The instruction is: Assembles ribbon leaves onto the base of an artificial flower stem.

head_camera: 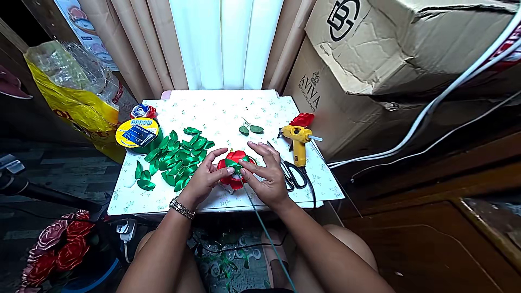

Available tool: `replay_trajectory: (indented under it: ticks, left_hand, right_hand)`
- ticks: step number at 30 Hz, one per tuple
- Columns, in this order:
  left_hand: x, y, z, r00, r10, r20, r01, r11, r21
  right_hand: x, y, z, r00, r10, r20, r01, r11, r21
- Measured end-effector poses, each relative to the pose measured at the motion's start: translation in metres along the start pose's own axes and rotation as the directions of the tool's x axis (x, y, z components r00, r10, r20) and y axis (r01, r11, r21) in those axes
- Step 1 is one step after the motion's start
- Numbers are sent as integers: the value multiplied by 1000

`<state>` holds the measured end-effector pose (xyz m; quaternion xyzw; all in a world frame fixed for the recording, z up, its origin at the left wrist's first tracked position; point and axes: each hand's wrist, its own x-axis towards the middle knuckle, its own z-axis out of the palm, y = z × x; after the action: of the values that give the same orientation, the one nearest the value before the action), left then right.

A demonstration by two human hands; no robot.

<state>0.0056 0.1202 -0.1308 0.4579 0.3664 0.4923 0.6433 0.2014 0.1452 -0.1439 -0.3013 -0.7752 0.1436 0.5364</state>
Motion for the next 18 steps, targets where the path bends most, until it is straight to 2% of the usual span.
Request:
replay_trajectory:
  ticks: [8,13,18]
  left_hand:
    - [0,-2,4,998,27,-49,-25,999,38]
    - [0,-2,3,997,42,-68,-40,999,30]
    - [1,0,4,997,44,-58,-44,999,-6]
  right_hand:
    - [-8,4,8,998,58,-21,-56,995,82]
    - [-7,1,8,988,153,8,-152,975,164]
    - [3,0,0,994,110,8,-109,972,209]
